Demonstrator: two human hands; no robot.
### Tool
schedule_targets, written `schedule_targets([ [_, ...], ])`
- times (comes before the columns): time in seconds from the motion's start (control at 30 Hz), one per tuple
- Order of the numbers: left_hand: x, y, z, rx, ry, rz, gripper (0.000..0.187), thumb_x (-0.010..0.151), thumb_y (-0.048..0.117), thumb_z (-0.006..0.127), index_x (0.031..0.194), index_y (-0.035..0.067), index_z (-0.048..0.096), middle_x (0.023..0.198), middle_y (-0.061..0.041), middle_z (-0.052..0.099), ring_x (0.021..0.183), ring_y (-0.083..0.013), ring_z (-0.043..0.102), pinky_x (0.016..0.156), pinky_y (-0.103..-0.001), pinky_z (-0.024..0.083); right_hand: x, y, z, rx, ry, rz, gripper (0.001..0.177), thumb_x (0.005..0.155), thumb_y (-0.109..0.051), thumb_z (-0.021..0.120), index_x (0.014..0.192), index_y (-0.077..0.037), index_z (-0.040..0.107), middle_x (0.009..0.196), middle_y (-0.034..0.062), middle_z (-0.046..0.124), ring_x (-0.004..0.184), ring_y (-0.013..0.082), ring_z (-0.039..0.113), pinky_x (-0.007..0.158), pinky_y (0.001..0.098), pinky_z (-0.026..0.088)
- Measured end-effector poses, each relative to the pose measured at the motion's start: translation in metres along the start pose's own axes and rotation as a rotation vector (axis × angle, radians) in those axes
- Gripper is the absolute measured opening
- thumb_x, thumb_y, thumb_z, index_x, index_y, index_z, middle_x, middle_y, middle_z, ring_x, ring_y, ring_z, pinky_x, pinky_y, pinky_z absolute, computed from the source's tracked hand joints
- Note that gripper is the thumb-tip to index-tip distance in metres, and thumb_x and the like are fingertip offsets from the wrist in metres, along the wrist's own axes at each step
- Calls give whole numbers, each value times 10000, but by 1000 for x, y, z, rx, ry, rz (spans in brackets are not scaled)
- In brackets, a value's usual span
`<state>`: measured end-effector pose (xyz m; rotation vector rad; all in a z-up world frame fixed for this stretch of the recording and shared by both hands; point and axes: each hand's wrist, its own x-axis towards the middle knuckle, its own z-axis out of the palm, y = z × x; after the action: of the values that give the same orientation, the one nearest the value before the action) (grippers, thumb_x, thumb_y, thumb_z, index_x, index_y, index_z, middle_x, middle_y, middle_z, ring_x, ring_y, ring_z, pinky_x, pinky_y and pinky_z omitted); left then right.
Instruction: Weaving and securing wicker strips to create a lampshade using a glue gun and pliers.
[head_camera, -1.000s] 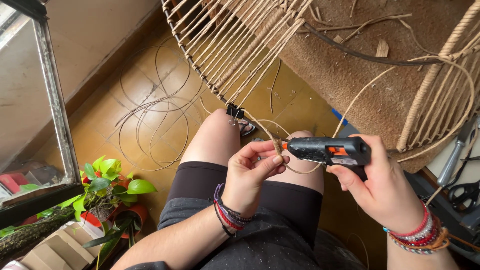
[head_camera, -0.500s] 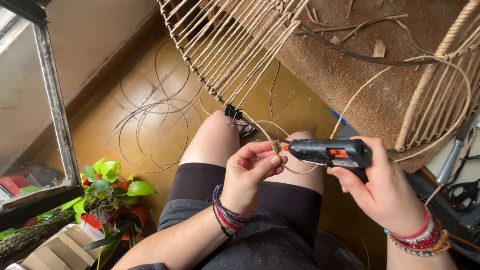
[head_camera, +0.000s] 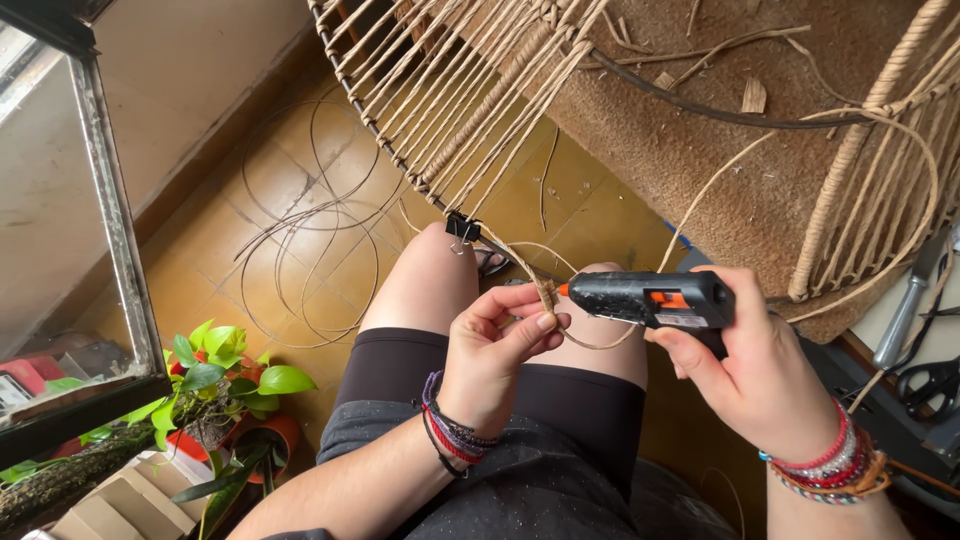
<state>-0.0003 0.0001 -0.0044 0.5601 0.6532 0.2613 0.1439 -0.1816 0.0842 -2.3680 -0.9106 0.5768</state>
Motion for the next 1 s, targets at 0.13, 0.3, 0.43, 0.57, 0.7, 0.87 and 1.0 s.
schedule_targets([
  [0.13,0,0,1,1,-6,3,283,851,-29,755,1124,-36,683,929,-201,757,887,-266,769,772,-332,642,3,-1,2,-40,12,-11,532,906,-357,649,1304,-68,446,818,55,746,741,268,756,734,365,533],
  [0.3,0,-1,1,14,-12,19,276,854,-27,755,1121,-31,684,922,-194,754,891,-273,771,770,-336,638,3,-3,5,67,-7,31,486,916,-267,646,1298,-62,427,645,9,754,570,171,761,665,311,575],
  [0.43,1,1,2,45,-4,11,297,857,-22,743,1147,-51,685,931,-198,756,891,-251,760,773,-325,638,7,-2,6,94,13,-15,401,961,-268,599,1255,-62,420,628,-2,690,555,159,699,678,301,543],
  [0.57,0,1,2,55,16,-9,290,856,-1,752,1135,-33,681,931,-181,757,906,-248,763,798,-331,633,-1,-1,2,263,94,-37,333,992,-205,578,1218,-29,410,673,8,675,635,133,679,798,274,524],
  [0.7,1,-1,15,-2,99,-94,418,796,-31,800,1189,42,678,903,-67,749,915,-183,748,812,-306,611,-29,17,3,557,294,71,268,1001,-143,525,1154,-10,350,854,214,719,531,232,735,636,300,604],
  [0.87,-8,-35,12,-31,-34,-59,528,816,88,797,1278,59,542,934,-105,696,966,-302,753,926,-403,565,-74,34,-2,577,690,179,269,1023,-166,481,1022,89,568,792,245,690,552,287,688,625,347,585],
  [1.0,-11,-59,23,169,-465,-228,524,838,162,826,1265,4,565,947,-88,687,929,-217,726,899,-326,573,-104,61,-17,426,992,140,376,1033,10,400,1372,-5,238,663,224,535,624,317,581,802,456,537],
])
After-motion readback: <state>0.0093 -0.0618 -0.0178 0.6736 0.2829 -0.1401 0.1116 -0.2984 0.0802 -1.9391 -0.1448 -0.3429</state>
